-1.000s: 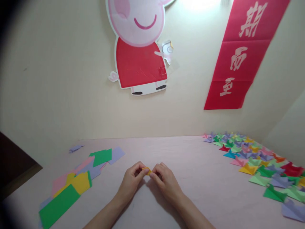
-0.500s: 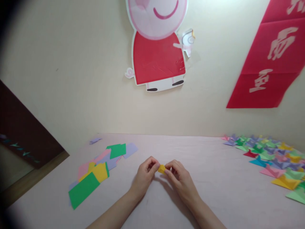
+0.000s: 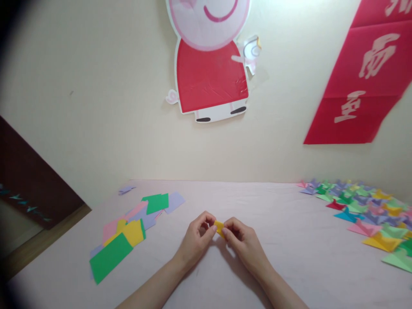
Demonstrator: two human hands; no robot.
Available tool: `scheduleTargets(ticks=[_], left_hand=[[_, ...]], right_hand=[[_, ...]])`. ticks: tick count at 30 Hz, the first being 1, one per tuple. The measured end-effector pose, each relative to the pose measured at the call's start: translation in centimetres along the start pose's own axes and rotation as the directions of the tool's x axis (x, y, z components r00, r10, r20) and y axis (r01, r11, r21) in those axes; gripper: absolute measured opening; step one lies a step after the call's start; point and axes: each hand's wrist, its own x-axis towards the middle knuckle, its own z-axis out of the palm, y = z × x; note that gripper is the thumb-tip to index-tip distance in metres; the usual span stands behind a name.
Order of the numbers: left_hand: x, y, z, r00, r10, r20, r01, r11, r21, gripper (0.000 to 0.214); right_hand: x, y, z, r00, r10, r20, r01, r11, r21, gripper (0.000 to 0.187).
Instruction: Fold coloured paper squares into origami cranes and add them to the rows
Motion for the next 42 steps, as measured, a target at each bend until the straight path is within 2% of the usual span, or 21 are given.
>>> scheduleTargets(ticks=[6,10,15,20,27,32,34,38,40,42], left_hand=[[-0.1,-0.1,-0.1,1.0,0.006,-0.019,-0.005,1.0,0.01,0.005],[-0.1,-0.1,0.1,0.999,0.017,-0.051,-0.015,0.999,0.038,0.003],[-0.2,-0.3,0.5,0.998,0.057,-0.016,-0.054,0.989,0.135,0.005],[-0.4,-0.3,0.7,0.991,0.13,0.035,-0.135,0.975,0.179,0.008],[-0.2,0.0,0.3,0.998,0.038,-0.052,-0.027,0.981,0.193,0.007],[-0.3,-0.6,0.3,0.997,0.0,-0.083,0.018,0.975,0.22,0.008],[-0.3,-0.9,0.3,0.998,0.027,-0.059,-0.007,0.95,0.312,0.017],[-0.4,-1.1,0.2,0.992,0.104,0.068,-0.124,0.83,0.544,0.027],[-0.4,-1.1,0.1,0.987,0.121,0.107,-0.161,0.791,0.59,0.027],[-0.5,-1.1,-0.1,0.98,0.127,0.151,-0.193,0.78,0.595,0.025]], right_hand=[[0.0,0.0,0.1,1.0,0.022,-0.008,-0.022,0.996,0.081,0.034],[-0.1,-0.2,0.1,1.0,0.009,0.006,-0.009,0.999,0.053,0.034],[0.0,-0.4,0.0,0.984,-0.112,-0.139,0.101,0.991,-0.082,0.026],[0.1,-0.6,0.0,0.981,-0.188,-0.055,0.181,0.978,-0.106,0.019],[0.0,-0.1,-0.1,0.982,-0.159,-0.099,0.136,0.969,-0.208,0.015],[0.0,0.3,-0.3,0.979,-0.167,-0.114,0.117,0.928,-0.353,0.019],[0.0,0.4,-0.2,0.98,-0.174,-0.097,0.116,0.894,-0.434,0.019],[-0.2,0.3,0.0,0.98,-0.195,-0.05,0.132,0.81,-0.571,0.012],[-0.4,0.0,-0.2,0.975,-0.221,0.002,0.184,0.805,-0.564,0.01],[-0.5,-0.4,-0.6,0.959,-0.255,0.121,0.28,0.813,-0.51,0.018]])
